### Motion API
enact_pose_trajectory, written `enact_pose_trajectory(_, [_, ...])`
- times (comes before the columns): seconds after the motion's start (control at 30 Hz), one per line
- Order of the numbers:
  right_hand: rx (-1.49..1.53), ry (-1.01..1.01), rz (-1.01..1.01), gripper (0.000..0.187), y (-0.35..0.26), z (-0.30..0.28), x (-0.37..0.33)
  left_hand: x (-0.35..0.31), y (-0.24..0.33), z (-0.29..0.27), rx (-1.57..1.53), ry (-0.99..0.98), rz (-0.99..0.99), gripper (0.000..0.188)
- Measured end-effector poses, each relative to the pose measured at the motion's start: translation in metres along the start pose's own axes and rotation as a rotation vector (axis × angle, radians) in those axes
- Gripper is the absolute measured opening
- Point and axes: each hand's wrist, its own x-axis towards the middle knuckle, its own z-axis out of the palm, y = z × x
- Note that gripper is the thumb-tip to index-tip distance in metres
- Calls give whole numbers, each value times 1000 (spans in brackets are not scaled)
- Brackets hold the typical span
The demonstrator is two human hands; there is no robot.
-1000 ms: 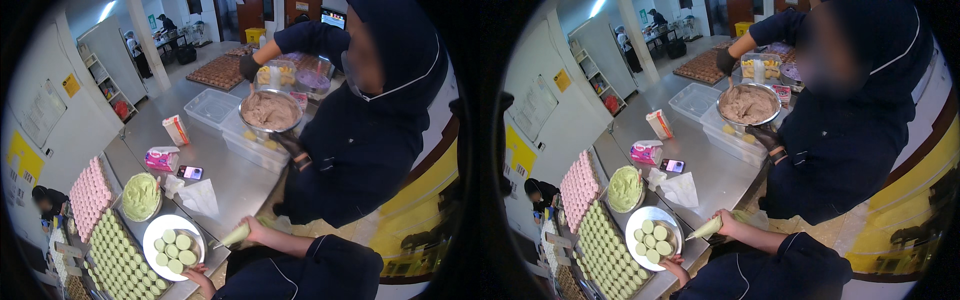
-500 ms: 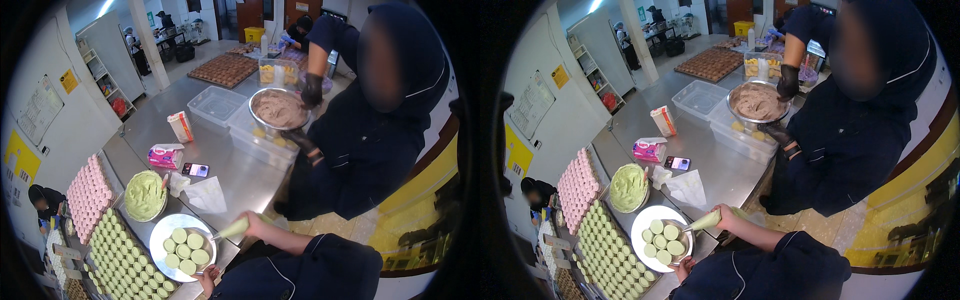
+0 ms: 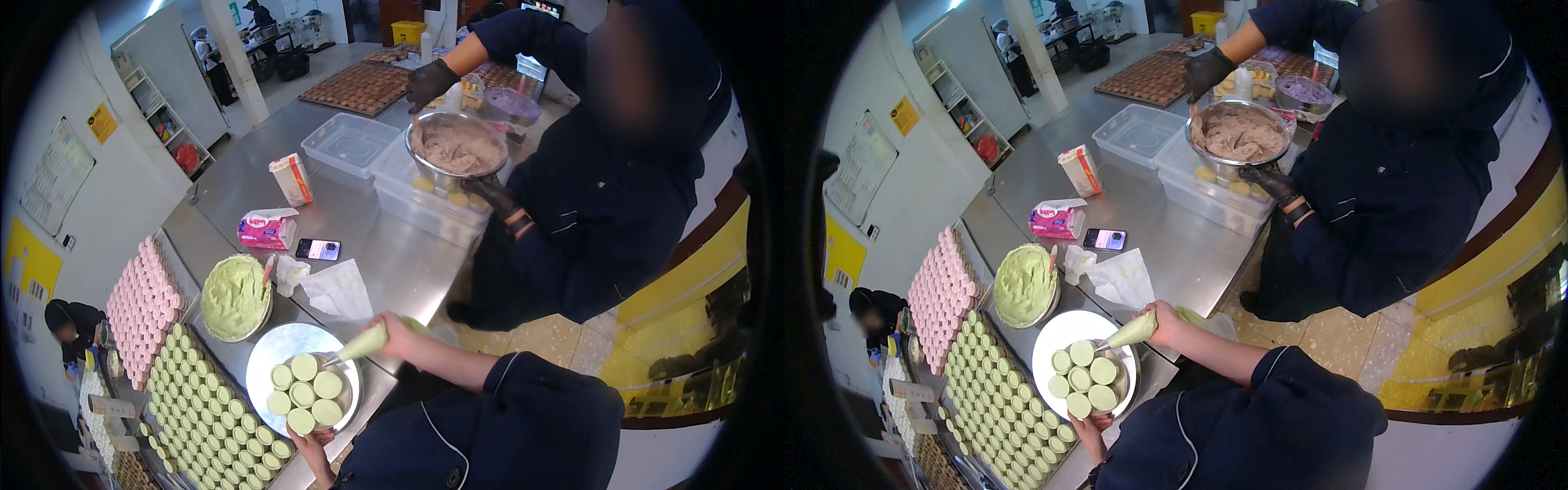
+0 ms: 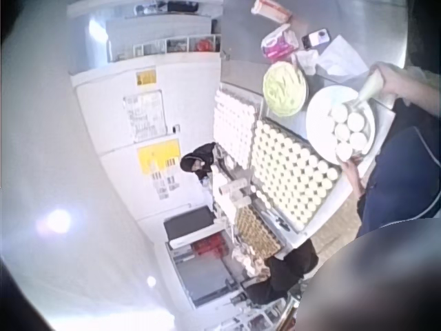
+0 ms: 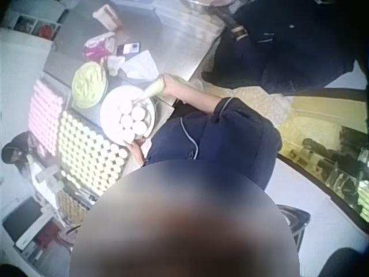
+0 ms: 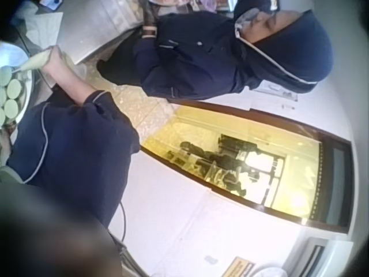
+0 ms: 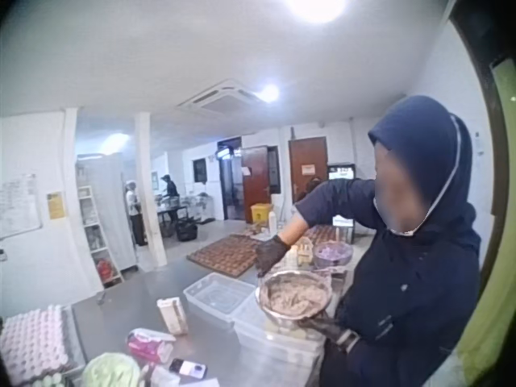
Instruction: The person picks green macaron shells from a tray and places them on a rotating stand. They then use a piping bag to apply green filling between the shells, assembling them into macarons. The assembled macarons remain on the stand.
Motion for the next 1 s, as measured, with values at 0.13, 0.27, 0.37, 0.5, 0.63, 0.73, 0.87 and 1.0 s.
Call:
enact_pose_trajectory(0.13, [-53, 57, -42, 20, -2, 1, 3, 4, -2, -12, 28, -115, 60, 39])
enact_pose_trajectory(0.27, [-243, -131, -61, 14, -15, -18, 20, 5, -16, -14, 10, -70, -26, 43])
enact_pose_trajectory(0.37, [-1018, -245, -356, 13, -32, -40, 39, -1, -16, -12, -83, -137, 4, 48])
enact_pose_trajectory(0.5, [-657, -352, -198, 18, -32, -48, 69, 2, -7, -7, -16, -24, -30, 42])
enact_pose_trajectory(0.63, [-801, -269, -362, 24, -32, -55, 71, 12, 1, -16, 77, 82, -3, 29])
enact_pose_trajectory(0.73, [-1213, -230, -624, 23, -39, -63, 77, 24, 2, -19, 71, 114, 13, 16])
enact_pose_trajectory(0.87, [-1431, -248, -710, 22, -51, -68, 74, 29, 6, -28, 72, 26, -26, 15])
enact_pose_trajectory(1.0, [-1336, -194, -593, 21, -46, -40, 55, 24, 10, -30, 76, -19, -48, 35])
